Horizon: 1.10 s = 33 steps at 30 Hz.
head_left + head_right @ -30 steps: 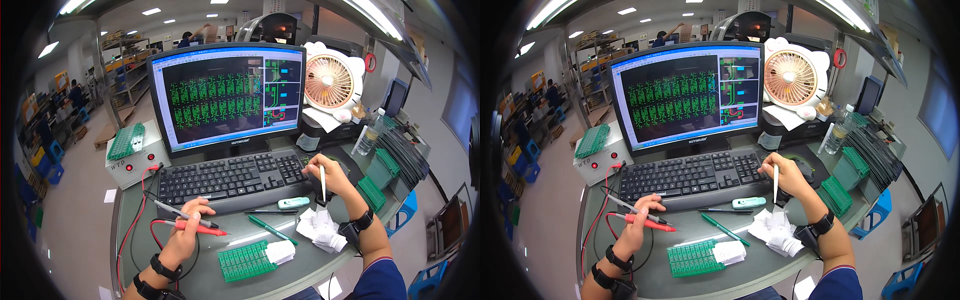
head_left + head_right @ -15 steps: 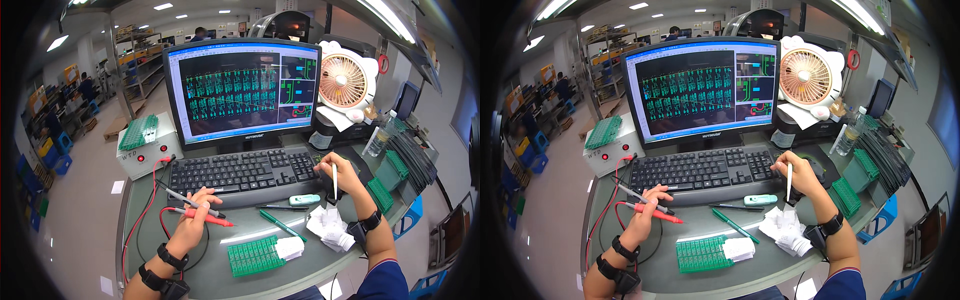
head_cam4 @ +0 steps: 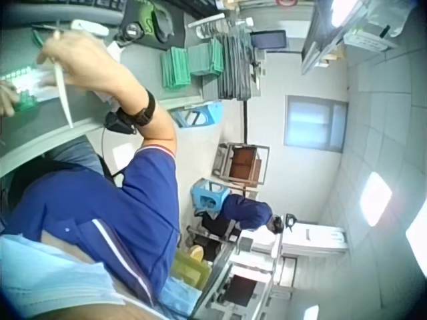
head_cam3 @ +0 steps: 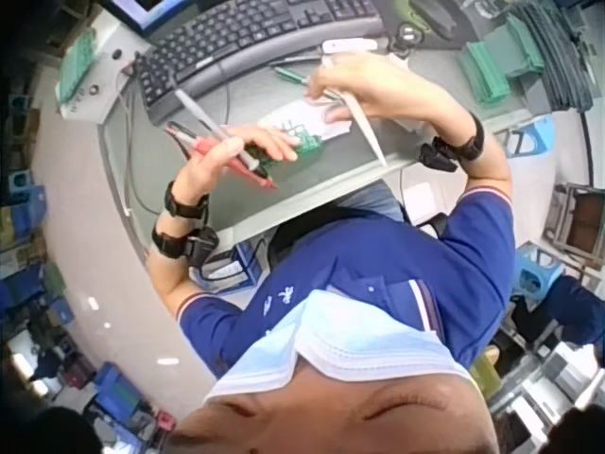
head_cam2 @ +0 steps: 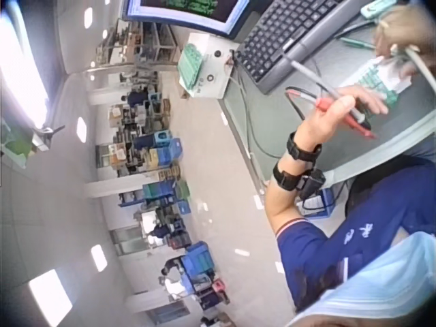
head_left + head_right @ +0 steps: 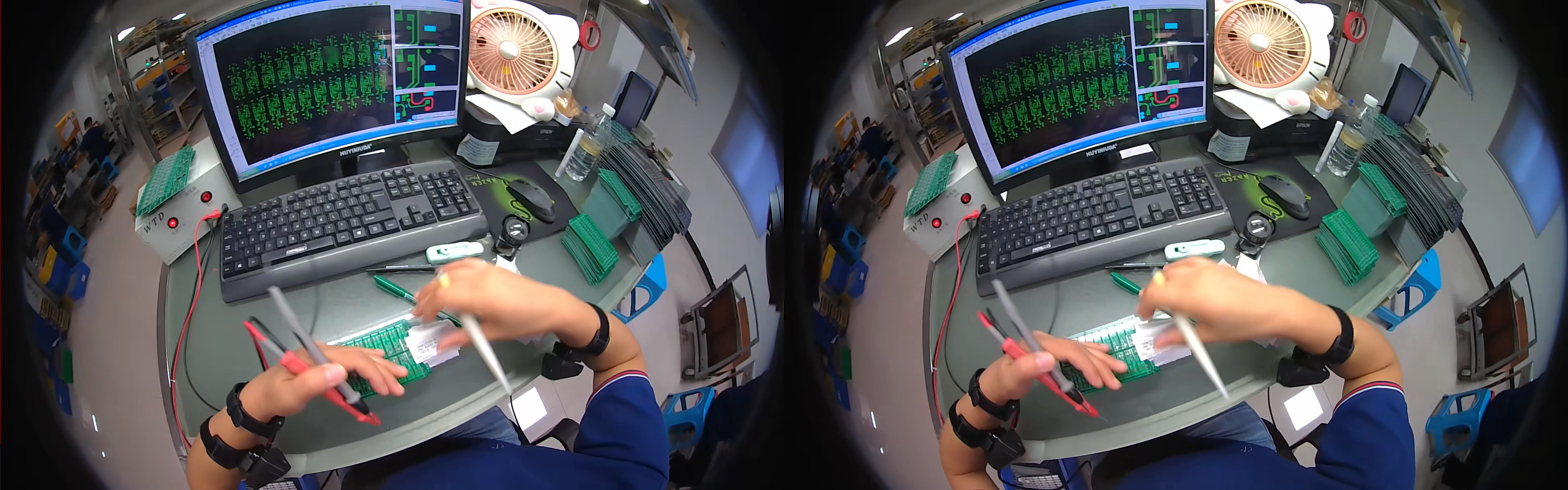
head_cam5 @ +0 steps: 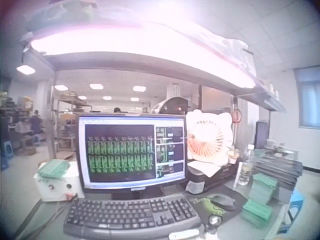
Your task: The recorder uses multimeter probes and a computer interface to test a green printed circuit board.
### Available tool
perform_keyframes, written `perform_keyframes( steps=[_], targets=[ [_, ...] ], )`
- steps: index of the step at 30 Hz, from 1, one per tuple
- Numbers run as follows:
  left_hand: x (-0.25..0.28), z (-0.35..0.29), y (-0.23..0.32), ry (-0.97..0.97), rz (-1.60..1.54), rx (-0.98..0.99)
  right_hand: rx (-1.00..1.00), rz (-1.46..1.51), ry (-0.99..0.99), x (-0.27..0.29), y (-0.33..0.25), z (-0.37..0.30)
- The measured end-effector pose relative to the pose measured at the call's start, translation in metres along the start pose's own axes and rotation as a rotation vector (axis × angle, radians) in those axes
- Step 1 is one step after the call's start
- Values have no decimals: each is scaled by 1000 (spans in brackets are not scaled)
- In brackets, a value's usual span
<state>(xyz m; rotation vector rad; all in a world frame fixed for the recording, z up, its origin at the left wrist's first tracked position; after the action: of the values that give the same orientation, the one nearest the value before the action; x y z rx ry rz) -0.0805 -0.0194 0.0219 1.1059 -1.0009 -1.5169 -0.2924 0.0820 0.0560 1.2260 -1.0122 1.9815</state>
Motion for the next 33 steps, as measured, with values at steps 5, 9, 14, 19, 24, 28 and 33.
perform_keyframes(
  steps=[5,9,14,19,24,28,33],
  targets=[
    [-14,-1,-9,-28,47,220,-3,-101,-161,-18,-26,-3],
    [-17,-4,-9,-18,45,218,131,-327,-136,-15,-43,9],
    [-21,-5,-9,-2,136,98,232,-333,-58,-22,-35,20],
    [-20,-3,-14,-13,158,78,225,-174,8,-21,-30,18],
    [-17,-6,-14,-2,122,53,-25,-446,145,26,-21,-23],
    [-6,-5,-12,86,-10,55,-376,-517,-288,-7,4,-81],
    [24,-18,11,558,-21,-227,-131,-433,-61,20,-34,-37]
  ],
)
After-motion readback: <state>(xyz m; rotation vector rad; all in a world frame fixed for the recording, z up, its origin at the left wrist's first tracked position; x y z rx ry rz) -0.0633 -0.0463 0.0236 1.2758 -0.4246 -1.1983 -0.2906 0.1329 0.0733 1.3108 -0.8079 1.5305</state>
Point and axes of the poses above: each hand's wrist, its own z-axis towards the middle knuckle, its own x-axis out of the back of the hand, y = z × x, the point moved 4 cm from there along z, towards the middle knuckle, and after that the axes turned 8 degrees about -z, right-handed, at the moved point
